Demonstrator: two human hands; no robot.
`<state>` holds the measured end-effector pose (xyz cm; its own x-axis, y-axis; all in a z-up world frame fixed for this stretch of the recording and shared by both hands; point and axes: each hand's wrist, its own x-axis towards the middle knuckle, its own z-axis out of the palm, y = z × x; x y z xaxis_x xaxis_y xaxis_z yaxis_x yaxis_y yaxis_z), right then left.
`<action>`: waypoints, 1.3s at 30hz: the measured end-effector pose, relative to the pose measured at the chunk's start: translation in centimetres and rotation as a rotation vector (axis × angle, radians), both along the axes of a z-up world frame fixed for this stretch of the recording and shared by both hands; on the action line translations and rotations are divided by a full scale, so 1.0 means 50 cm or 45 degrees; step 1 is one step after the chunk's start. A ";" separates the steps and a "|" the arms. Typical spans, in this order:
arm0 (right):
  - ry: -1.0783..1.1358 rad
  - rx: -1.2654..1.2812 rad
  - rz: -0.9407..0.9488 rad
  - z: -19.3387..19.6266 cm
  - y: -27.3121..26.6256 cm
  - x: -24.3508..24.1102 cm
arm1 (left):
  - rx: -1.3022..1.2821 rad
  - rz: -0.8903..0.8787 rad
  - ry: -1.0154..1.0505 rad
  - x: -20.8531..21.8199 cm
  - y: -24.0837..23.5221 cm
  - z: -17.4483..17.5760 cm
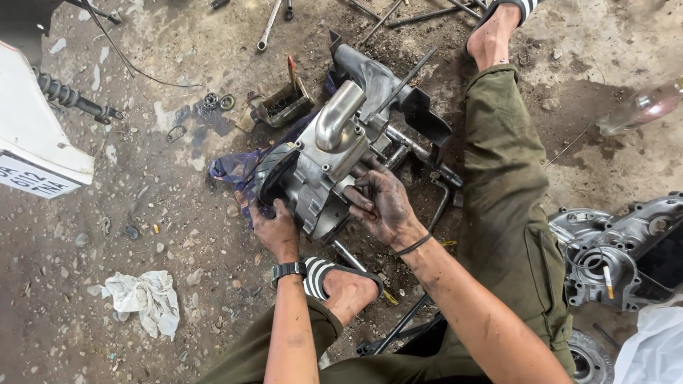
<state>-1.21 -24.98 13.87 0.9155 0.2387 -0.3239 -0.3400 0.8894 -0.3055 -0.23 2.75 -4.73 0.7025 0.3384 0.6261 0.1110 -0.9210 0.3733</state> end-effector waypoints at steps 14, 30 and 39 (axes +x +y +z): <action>-0.898 -2.356 0.243 0.007 -0.030 -0.005 | 0.055 0.078 0.086 0.008 0.016 -0.040; -0.267 -0.951 0.039 -0.080 -0.048 -0.021 | -0.666 0.229 0.182 0.003 -0.039 0.046; -0.612 -2.406 0.340 -0.017 -0.065 -0.041 | -0.674 0.188 0.147 0.003 -0.053 0.076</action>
